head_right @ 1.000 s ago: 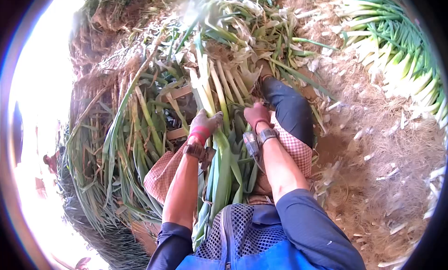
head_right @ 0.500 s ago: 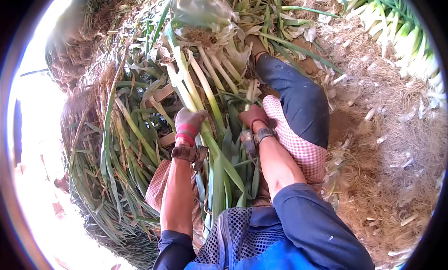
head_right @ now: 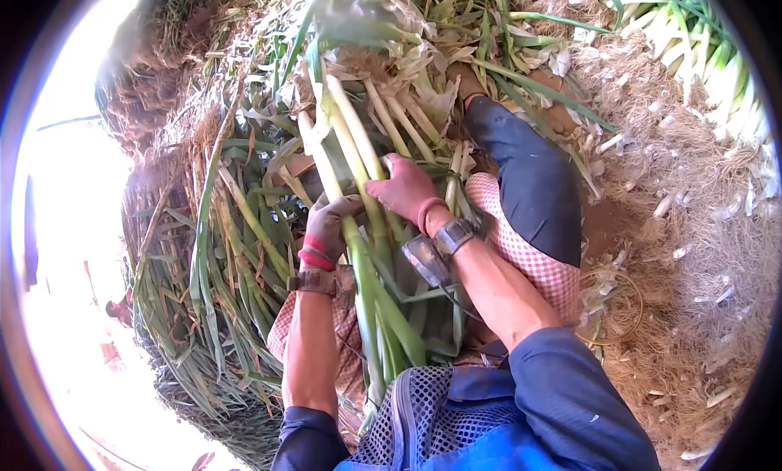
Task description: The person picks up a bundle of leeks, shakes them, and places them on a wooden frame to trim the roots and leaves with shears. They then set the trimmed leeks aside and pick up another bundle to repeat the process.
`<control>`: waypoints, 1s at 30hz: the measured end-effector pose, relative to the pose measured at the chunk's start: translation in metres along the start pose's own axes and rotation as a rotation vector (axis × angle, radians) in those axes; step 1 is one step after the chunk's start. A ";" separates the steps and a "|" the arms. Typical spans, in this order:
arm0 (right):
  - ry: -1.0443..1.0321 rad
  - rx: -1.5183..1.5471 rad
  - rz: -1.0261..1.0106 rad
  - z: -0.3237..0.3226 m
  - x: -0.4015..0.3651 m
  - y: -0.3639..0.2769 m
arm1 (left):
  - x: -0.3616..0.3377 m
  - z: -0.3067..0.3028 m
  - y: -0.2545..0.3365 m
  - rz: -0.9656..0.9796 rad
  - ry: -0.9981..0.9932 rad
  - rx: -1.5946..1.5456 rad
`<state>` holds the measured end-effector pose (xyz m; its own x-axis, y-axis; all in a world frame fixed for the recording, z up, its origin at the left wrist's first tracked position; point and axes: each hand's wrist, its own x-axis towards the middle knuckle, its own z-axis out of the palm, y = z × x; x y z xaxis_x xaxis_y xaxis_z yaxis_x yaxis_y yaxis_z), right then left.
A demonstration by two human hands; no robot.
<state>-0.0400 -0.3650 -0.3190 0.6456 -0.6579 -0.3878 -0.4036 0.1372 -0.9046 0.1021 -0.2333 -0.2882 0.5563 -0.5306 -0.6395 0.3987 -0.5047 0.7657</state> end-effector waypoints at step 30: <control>0.024 -0.557 0.390 -0.054 0.046 0.137 | 0.032 -0.009 -0.015 -0.011 -0.010 -0.039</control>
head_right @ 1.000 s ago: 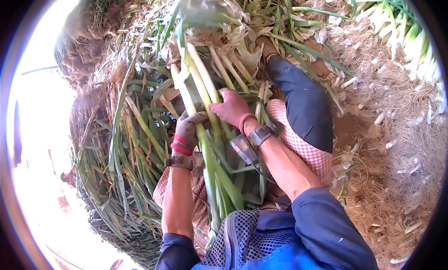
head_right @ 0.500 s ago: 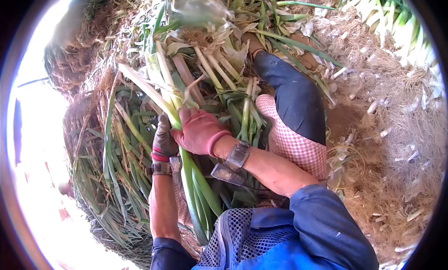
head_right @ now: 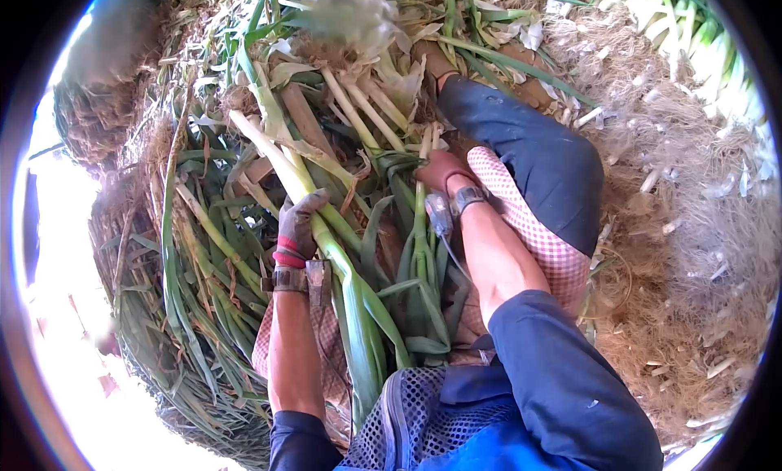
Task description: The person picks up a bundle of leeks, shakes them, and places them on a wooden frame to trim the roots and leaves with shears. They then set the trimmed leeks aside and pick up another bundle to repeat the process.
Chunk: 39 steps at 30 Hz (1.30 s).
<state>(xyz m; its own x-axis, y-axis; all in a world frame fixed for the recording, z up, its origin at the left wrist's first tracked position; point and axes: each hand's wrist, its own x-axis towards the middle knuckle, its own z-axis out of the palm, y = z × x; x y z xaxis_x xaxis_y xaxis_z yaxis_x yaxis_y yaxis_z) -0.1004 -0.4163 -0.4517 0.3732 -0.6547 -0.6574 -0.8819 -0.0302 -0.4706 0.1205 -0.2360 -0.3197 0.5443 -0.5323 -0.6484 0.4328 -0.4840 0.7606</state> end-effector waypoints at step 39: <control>-0.202 1.017 -0.113 -0.009 0.023 0.004 | 0.001 -0.002 -0.003 0.034 -0.022 -0.014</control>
<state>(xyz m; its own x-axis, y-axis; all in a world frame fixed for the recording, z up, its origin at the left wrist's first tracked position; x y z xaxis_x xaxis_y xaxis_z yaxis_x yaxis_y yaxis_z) -0.0985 -0.4382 -0.4631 0.5627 -0.5460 -0.6206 -0.2150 0.6283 -0.7477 0.1209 -0.2339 -0.3224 0.5427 -0.5637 -0.6227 0.4248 -0.4554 0.7824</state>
